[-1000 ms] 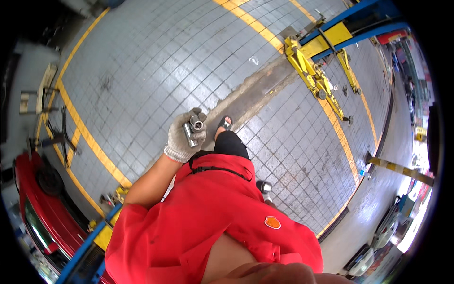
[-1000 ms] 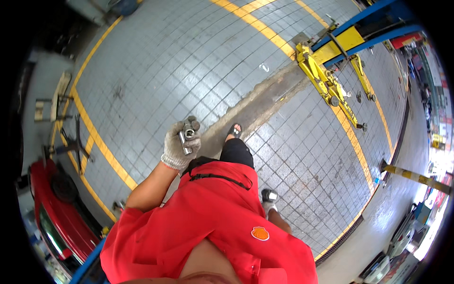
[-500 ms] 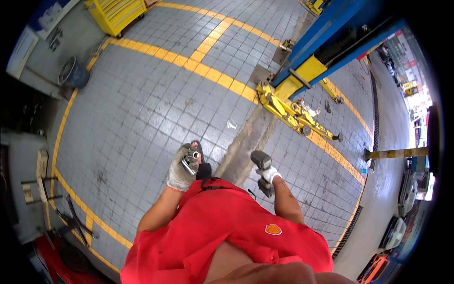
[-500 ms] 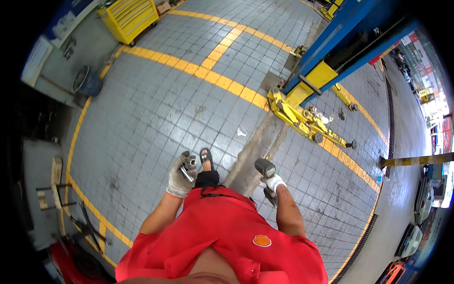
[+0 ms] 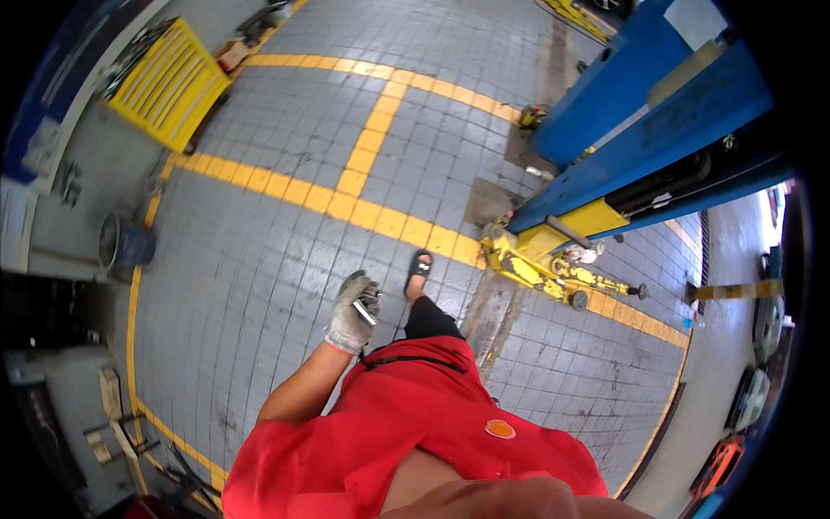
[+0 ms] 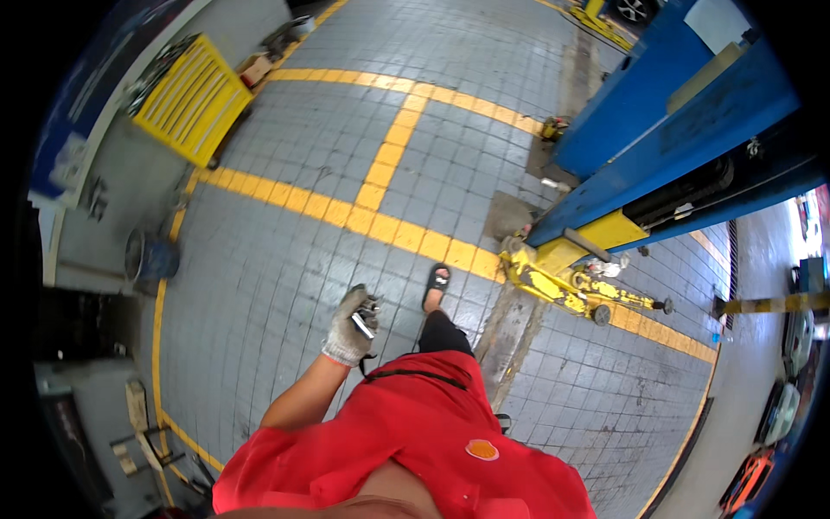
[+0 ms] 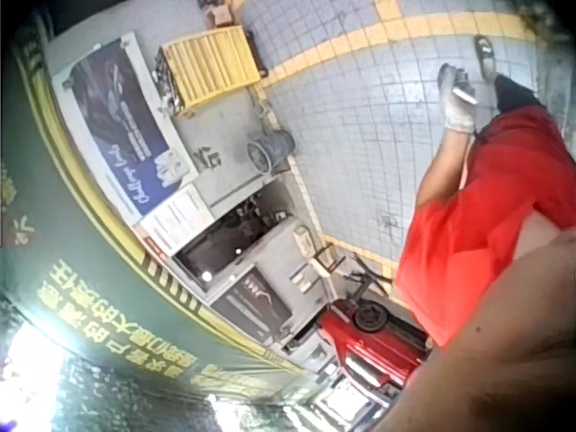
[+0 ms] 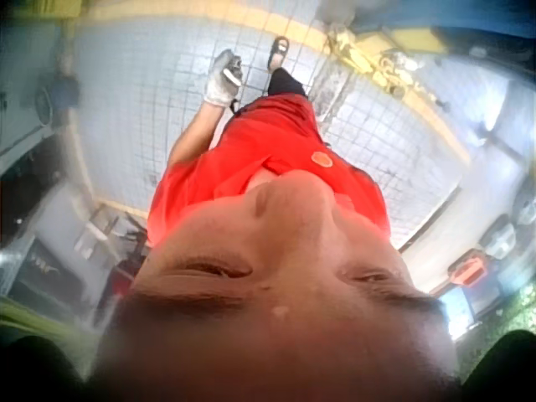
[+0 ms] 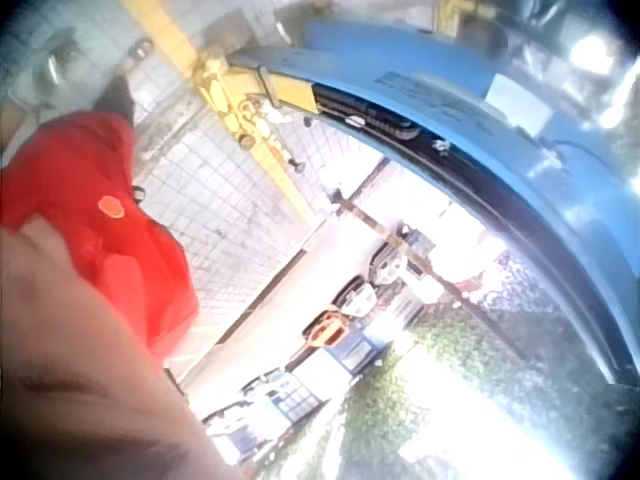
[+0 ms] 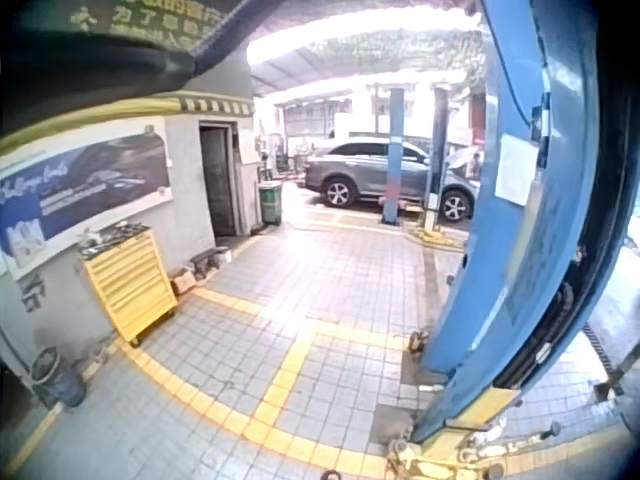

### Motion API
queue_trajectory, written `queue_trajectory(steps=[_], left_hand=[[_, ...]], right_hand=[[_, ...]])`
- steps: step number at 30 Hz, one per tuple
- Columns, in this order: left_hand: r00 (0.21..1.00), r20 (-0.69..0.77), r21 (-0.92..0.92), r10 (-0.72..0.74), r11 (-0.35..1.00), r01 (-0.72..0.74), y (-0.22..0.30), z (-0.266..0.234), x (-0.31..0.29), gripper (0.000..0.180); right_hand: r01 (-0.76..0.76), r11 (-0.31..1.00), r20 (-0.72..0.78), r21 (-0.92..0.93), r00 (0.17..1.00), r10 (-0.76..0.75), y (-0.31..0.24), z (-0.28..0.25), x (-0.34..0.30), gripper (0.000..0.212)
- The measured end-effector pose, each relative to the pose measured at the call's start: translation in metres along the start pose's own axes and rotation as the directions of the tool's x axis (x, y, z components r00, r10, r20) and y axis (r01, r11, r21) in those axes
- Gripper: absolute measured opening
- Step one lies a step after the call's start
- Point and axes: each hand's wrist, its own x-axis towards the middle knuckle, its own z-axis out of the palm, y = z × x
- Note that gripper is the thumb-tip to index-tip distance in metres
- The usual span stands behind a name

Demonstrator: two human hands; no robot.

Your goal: The person uses a cordless impact wrench to remove bolts from a car suspension assembly, then detaches the brake caliper and rotor. They place the components on the floor and continue to disassemble the assembly using the impact wrench.

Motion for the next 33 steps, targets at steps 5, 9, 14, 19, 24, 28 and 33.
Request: queue_trajectory(steps=[5,9,14,19,24,28,33], left_hand=[[0.997,-0.054,0.062,0.054,0.997,-0.050,0.064,0.128,0.126,0.049],[0.991,-0.037,0.081,0.131,0.989,-0.128,0.123,0.240,0.221,0.063],[1.000,-0.007,-0.052,0.007,0.999,-0.008,0.203,0.315,0.367,0.033],[0.998,0.044,-0.009,-0.050,0.999,0.051,0.250,0.413,0.536,0.021],[0.979,0.123,0.137,-0.164,0.980,0.147,0.291,0.534,0.682,0.034],[0.960,0.163,0.276,-0.226,0.945,0.176,0.308,0.647,0.792,0.039],[0.962,0.175,0.452,-0.210,0.885,0.111,0.314,0.760,0.944,0.026]], right_hand=[[0.089,0.996,-0.011,-0.004,0.996,-0.089,-0.169,-0.099,0.034,0.035],[0.111,0.993,-0.043,0.038,0.993,-0.110,-0.346,-0.233,0.067,0.024],[0.680,0.727,-0.334,0.096,0.710,-0.620,-0.613,-0.379,0.010,0.036],[0.467,0.690,-0.211,0.553,0.879,-0.426,-0.738,-0.475,0.000,0.022],[0.219,0.907,-0.221,0.360,0.964,-0.145,-0.824,-0.511,-0.035,0.018],[-0.185,0.773,0.137,0.606,0.982,0.128,-0.817,-0.520,0.041,0.018],[-0.169,0.839,0.103,0.517,0.985,0.135,-0.925,-0.586,0.063,0.025]])
